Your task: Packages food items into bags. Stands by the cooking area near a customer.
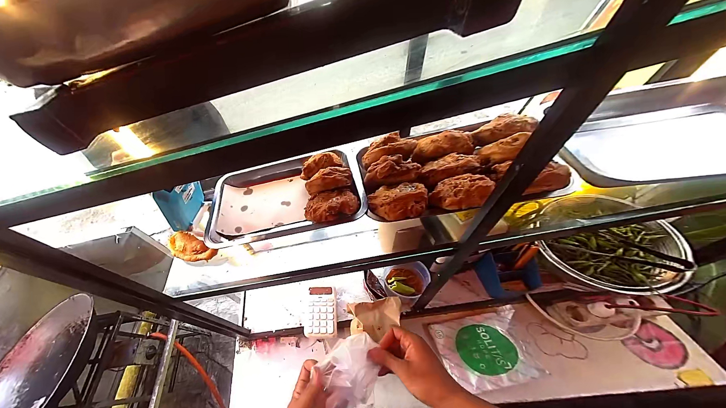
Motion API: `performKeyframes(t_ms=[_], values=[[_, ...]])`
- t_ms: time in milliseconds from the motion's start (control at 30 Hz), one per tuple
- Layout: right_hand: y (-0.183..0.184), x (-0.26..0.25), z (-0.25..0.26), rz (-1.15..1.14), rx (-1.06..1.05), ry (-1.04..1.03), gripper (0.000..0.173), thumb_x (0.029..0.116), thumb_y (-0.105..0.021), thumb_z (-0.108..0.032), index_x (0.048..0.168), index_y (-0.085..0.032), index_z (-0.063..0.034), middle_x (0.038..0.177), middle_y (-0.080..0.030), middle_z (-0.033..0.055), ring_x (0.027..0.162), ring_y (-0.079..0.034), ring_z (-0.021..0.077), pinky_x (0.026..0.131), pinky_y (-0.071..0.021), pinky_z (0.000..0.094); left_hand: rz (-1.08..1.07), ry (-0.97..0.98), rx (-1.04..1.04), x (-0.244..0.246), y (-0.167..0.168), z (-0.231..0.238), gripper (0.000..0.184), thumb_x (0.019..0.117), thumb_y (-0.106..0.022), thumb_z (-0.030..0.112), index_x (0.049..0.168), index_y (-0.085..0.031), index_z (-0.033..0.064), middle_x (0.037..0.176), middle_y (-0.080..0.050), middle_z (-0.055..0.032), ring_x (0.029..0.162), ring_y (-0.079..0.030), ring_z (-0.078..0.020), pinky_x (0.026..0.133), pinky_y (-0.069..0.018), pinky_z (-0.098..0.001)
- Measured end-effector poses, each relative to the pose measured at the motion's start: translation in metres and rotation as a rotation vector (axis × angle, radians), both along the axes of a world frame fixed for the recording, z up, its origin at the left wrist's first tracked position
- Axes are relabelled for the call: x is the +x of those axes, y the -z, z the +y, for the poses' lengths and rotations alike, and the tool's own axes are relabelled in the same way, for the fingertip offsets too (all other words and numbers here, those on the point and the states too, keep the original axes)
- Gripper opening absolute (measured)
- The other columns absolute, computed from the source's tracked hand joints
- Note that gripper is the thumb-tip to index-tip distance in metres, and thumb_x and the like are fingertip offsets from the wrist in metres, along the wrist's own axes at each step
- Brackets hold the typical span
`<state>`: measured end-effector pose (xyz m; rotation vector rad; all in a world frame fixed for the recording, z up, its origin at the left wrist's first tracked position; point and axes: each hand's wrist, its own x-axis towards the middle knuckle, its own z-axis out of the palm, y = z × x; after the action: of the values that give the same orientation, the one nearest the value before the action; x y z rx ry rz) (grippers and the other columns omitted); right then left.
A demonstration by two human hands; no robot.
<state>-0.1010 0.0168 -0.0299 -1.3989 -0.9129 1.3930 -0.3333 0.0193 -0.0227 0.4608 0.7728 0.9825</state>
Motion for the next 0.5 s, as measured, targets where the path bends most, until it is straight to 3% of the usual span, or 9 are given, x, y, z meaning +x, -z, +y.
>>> performKeyframes(t_ms=[33, 100, 200, 267, 333, 367, 433, 500], values=[[-0.003, -0.001, 0.002, 0.167, -0.079, 0.112, 0.021, 0.0928, -0.071, -0.003, 0.105, -0.055, 0.0025, 0.090, -0.071, 0.0142, 0.078, -0.075, 0.0264, 0.072, -0.0671, 0.0426, -0.011, -0.031, -0.026, -0.005, 0.000, 0.001, 0.021, 0.1105, -0.040, 0.022, 0.122, -0.051, 0.0078, 0.116, -0.070, -0.0117, 0.109, -0.068, -0.0226, 0.099, -0.0550, -0.0433], [-0.012, -0.001, 0.008, 0.497, -0.248, 0.314, 0.026, 0.0948, -0.057, 0.008, 0.117, -0.046, 0.0015, 0.099, -0.068, 0.0186, 0.084, -0.073, 0.0310, 0.073, -0.0641, 0.0477, -0.127, -0.133, -0.151, -0.015, -0.001, 0.002, 0.024, 0.1119, -0.034, 0.021, 0.118, -0.053, 0.0075, 0.107, -0.073, -0.0148, 0.099, -0.073, -0.0264, 0.092, -0.0596, -0.0450], [-0.024, -0.006, 0.019, 0.659, -0.344, 0.322, 0.037, 0.1003, -0.046, 0.004, 0.136, -0.039, -0.0049, 0.103, -0.068, 0.0187, 0.085, -0.072, 0.0317, 0.074, -0.0627, 0.0487, -0.220, -0.247, -0.268, -0.031, 0.001, 0.007, 0.036, 0.1129, -0.031, 0.026, 0.108, -0.061, 0.0082, 0.096, -0.075, -0.0152, 0.089, -0.076, -0.0280, 0.082, -0.0632, -0.0451], [-0.020, -0.011, 0.024, 0.482, -0.270, 0.113, 0.037, 0.1011, -0.048, 0.000, 0.137, -0.041, -0.0053, 0.103, -0.067, 0.0160, 0.083, -0.072, 0.0276, 0.072, -0.0630, 0.0440, -0.145, -0.243, -0.228, -0.037, 0.005, 0.013, 0.028, 0.1100, -0.039, 0.023, 0.106, -0.062, 0.0091, 0.090, -0.075, -0.0131, 0.083, -0.075, -0.0259, 0.077, -0.0636, -0.0446], [-0.007, -0.010, 0.033, 0.185, -0.137, -0.103, 0.038, 0.0990, -0.050, -0.005, 0.137, -0.045, -0.0067, 0.100, -0.068, 0.0096, 0.077, -0.069, 0.0198, 0.066, -0.0608, 0.0355, 0.004, -0.158, -0.078, -0.045, 0.014, 0.016, 0.014, 0.0975, -0.055, 0.012, 0.112, -0.057, 0.0113, 0.092, -0.073, -0.0125, 0.083, -0.074, -0.0258, 0.078, -0.0621, -0.0455], [-0.002, -0.007, 0.040, 0.048, -0.067, -0.171, 0.037, 0.0982, -0.050, -0.007, 0.135, -0.048, -0.0062, 0.098, -0.068, 0.0069, 0.075, -0.068, 0.0164, 0.065, -0.0595, 0.0327, 0.111, -0.103, -0.001, -0.048, 0.017, 0.018, 0.028, 0.0908, -0.063, 0.006, 0.116, -0.051, 0.0091, 0.095, -0.071, -0.0138, 0.084, -0.073, -0.0269, 0.079, -0.0621, -0.0465], [-0.001, 0.001, 0.057, -0.282, 0.082, -0.230, 0.032, 0.1004, -0.050, -0.015, 0.130, -0.059, -0.0058, 0.103, -0.069, 0.0049, 0.088, -0.068, 0.0137, 0.079, -0.0578, 0.0330, 0.409, -0.044, 0.078, -0.045, 0.023, 0.023, 0.047, 0.0799, -0.072, -0.007, 0.119, -0.047, 0.0005, 0.098, -0.070, -0.0181, 0.082, -0.072, -0.0285, 0.074, -0.0628, -0.0458], [0.001, 0.014, 0.075, -0.702, 0.232, -0.267, 0.032, 0.1030, -0.050, -0.022, 0.128, -0.066, -0.0111, 0.115, -0.070, 0.0047, 0.108, -0.066, 0.0173, 0.099, -0.0542, 0.0404, 0.691, -0.038, 0.076, -0.039, 0.041, 0.025, 0.048, 0.0786, -0.077, -0.006, 0.119, -0.052, -0.0029, 0.101, -0.071, -0.0201, 0.079, -0.073, -0.0292, 0.067, -0.0638, -0.0441]])
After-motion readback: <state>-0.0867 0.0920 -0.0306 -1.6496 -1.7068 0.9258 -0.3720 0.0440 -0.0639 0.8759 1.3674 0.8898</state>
